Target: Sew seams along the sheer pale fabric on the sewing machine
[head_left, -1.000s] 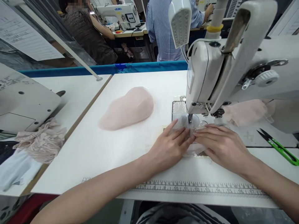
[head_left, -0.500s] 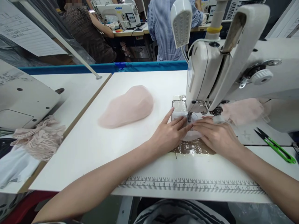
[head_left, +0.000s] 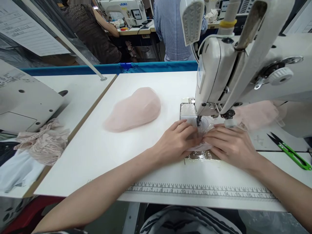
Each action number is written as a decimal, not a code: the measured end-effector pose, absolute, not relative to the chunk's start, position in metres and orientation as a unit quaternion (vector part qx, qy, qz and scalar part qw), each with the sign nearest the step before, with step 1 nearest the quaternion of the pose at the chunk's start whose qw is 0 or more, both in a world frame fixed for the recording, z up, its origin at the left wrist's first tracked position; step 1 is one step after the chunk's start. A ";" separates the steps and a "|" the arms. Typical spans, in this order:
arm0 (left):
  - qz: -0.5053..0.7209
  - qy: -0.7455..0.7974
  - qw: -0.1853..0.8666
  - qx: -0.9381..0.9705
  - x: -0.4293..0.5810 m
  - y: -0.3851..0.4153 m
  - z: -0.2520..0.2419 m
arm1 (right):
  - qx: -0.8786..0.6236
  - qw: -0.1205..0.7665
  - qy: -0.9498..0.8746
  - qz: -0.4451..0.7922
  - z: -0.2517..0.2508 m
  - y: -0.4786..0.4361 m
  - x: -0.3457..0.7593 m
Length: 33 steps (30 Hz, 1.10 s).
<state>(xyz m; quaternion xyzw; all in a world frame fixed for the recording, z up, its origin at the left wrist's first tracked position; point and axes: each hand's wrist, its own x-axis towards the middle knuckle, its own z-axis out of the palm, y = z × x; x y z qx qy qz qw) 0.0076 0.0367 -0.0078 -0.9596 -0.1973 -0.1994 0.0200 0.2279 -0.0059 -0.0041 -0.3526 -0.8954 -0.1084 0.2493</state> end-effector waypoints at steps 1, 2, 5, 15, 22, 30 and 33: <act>-0.195 -0.192 0.040 -0.961 0.007 0.034 -0.007 | -0.349 0.246 -0.898 -0.107 -0.003 -0.007 0.228; -0.189 -0.189 0.056 -0.962 0.006 0.030 -0.007 | -0.347 0.242 -0.900 -0.107 -0.003 -0.008 0.228; -0.161 -0.200 0.077 -0.963 0.005 0.022 -0.006 | -0.345 0.232 -0.903 -0.111 -0.001 -0.010 0.227; -0.133 -0.216 0.078 -0.964 0.004 0.016 -0.006 | -0.346 0.232 -0.903 -0.104 -0.001 -0.010 0.226; -0.140 -0.226 0.073 -0.961 0.007 0.026 -0.010 | -0.350 0.242 -0.897 -0.118 -0.005 -0.004 0.228; -0.126 -0.240 0.061 -0.961 0.010 0.041 -0.011 | -0.382 0.227 -0.885 -0.142 -0.011 0.008 0.232; -0.131 -0.250 0.047 -0.958 0.011 0.047 -0.013 | -0.424 0.218 -0.867 -0.148 -0.014 0.010 0.230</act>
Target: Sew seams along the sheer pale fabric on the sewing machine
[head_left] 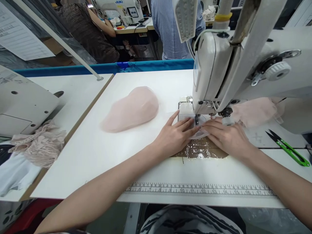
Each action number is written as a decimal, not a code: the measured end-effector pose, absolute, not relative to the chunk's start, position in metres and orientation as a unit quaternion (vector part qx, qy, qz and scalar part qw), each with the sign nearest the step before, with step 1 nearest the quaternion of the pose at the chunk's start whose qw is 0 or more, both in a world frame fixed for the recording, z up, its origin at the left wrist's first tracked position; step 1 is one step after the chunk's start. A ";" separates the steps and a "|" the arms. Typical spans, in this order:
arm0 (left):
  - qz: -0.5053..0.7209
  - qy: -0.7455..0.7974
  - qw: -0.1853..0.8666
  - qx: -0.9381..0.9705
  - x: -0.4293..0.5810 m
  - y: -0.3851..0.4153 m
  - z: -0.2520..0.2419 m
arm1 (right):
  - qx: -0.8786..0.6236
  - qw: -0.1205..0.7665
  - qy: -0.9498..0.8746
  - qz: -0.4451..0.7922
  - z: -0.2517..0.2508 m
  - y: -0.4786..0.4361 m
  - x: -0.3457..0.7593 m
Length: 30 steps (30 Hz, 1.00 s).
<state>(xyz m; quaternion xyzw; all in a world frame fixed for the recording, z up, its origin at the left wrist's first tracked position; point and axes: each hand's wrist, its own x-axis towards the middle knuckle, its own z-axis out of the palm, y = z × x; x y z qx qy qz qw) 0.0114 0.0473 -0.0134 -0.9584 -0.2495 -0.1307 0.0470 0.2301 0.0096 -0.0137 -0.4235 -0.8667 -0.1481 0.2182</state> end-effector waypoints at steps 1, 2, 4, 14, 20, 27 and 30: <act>-0.132 -0.253 0.045 -0.957 0.012 0.049 -0.014 | -0.439 0.214 -0.860 -0.147 -0.015 0.010 0.229; -0.135 -0.256 0.044 -0.956 0.012 0.049 -0.015 | -0.453 0.212 -0.854 -0.146 -0.016 0.010 0.228; -0.140 -0.259 0.049 -0.954 0.012 0.049 -0.015 | -0.472 0.212 -0.844 -0.143 -0.017 0.009 0.227; -0.196 -0.242 0.059 -0.948 0.010 0.028 -0.013 | -0.381 0.230 -0.886 -0.132 -0.011 0.002 0.229; -0.198 -0.246 0.048 -0.948 0.010 0.029 -0.013 | -0.383 0.232 -0.886 -0.122 -0.011 0.002 0.229; -0.199 -0.250 0.038 -0.947 0.010 0.032 -0.013 | -0.380 0.228 -0.887 -0.131 -0.012 0.004 0.230; -0.194 -0.250 0.034 -0.948 0.010 0.033 -0.013 | -0.385 0.226 -0.885 -0.131 -0.012 0.004 0.229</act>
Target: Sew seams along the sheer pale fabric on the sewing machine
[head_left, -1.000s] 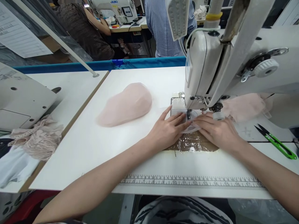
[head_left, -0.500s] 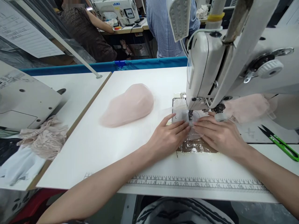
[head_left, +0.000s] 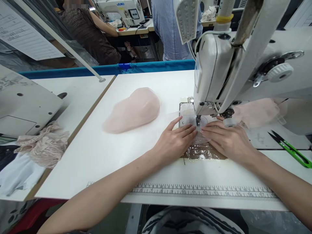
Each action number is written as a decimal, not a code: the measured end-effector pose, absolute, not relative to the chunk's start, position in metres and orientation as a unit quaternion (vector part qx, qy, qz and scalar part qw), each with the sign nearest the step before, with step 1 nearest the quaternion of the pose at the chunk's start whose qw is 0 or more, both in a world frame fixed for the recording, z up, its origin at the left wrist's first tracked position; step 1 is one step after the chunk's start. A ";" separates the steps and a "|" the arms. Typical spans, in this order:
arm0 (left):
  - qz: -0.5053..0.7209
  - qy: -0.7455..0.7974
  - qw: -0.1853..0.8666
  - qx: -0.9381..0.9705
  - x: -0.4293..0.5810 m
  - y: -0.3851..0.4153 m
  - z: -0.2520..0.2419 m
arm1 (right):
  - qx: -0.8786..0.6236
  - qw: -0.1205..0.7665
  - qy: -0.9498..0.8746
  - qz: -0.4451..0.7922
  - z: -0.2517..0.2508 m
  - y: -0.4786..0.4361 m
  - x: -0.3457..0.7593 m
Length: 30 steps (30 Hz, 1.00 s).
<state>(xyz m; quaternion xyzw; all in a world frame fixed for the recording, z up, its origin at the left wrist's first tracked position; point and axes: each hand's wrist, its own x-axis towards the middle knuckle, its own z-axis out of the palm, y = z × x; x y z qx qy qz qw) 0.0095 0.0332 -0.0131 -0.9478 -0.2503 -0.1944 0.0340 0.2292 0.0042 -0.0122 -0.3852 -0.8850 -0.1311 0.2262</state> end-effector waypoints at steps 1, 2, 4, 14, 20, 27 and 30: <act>-0.193 -0.250 0.034 -0.948 0.010 0.034 -0.013 | -0.388 0.224 -0.884 -0.131 -0.012 0.004 0.229; -0.193 -0.250 0.033 -0.948 0.010 0.034 -0.013 | -0.390 0.223 -0.884 -0.132 -0.012 0.004 0.229; -0.194 -0.251 0.033 -0.948 0.010 0.035 -0.013 | -0.391 0.221 -0.883 -0.136 -0.011 0.004 0.228; -0.200 -0.248 0.044 -0.947 0.011 0.040 -0.016 | -0.400 0.224 -0.875 -0.156 -0.015 0.008 0.229; -0.198 -0.253 0.056 -0.945 0.012 0.043 -0.019 | -0.426 0.207 -0.867 -0.157 -0.015 0.010 0.229; -0.195 -0.253 0.065 -0.945 0.012 0.044 -0.020 | -0.440 0.203 -0.858 -0.168 -0.016 0.010 0.228; -0.195 -0.253 0.066 -0.945 0.012 0.044 -0.020 | -0.446 0.204 -0.856 -0.164 -0.017 0.011 0.228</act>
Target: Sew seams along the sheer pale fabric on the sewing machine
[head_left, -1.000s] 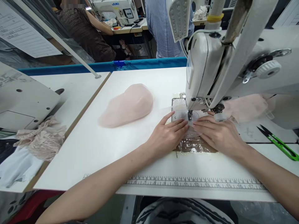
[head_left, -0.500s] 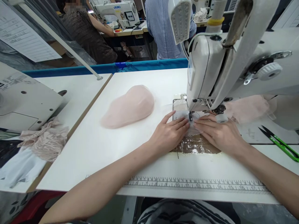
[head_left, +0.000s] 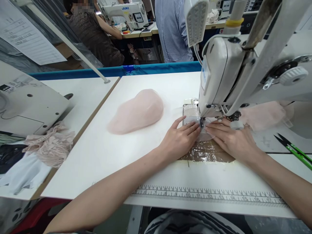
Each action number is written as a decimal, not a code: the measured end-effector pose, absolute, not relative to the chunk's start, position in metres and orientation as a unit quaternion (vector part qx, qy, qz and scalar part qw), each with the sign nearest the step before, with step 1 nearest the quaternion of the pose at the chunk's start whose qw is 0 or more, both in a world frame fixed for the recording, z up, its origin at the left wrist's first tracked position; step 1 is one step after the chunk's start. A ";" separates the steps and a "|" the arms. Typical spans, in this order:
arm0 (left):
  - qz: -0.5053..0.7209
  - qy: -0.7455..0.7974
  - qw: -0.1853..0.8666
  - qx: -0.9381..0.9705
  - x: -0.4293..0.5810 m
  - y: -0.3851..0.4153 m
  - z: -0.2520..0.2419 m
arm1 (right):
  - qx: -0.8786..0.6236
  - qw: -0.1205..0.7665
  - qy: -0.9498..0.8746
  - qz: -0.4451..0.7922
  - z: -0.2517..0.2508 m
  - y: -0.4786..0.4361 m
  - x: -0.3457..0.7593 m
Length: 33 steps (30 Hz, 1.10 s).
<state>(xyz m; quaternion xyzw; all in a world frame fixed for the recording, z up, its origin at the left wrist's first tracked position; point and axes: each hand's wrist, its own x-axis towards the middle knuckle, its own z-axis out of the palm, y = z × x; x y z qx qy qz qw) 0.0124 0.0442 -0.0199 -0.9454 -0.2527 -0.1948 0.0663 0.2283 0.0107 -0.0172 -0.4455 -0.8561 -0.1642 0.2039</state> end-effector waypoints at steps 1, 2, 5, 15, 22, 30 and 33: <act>-0.194 -0.252 0.066 -0.946 0.012 0.044 -0.020 | -0.446 0.204 -0.856 -0.165 -0.018 0.011 0.228; -0.192 -0.252 0.066 -0.946 0.012 0.044 -0.020 | -0.445 0.204 -0.856 -0.165 -0.018 0.011 0.229; -0.191 -0.252 0.062 -0.947 0.012 0.044 -0.019 | -0.432 0.209 -0.861 -0.165 -0.018 0.013 0.228; -0.204 -0.304 0.092 -0.926 0.006 0.031 -0.007 | -0.427 0.232 -0.855 -0.181 -0.012 0.005 0.224; -0.270 -0.246 0.071 -0.928 0.005 0.037 0.001 | -0.385 0.255 -0.883 -0.088 -0.009 -0.008 0.212; -0.244 -0.233 -0.010 -0.941 0.001 0.048 0.005 | -0.408 0.214 -0.886 -0.062 -0.009 -0.015 0.205; -0.193 -0.228 -0.045 -0.953 0.000 0.052 0.006 | -0.425 0.189 -0.885 -0.021 -0.006 -0.018 0.205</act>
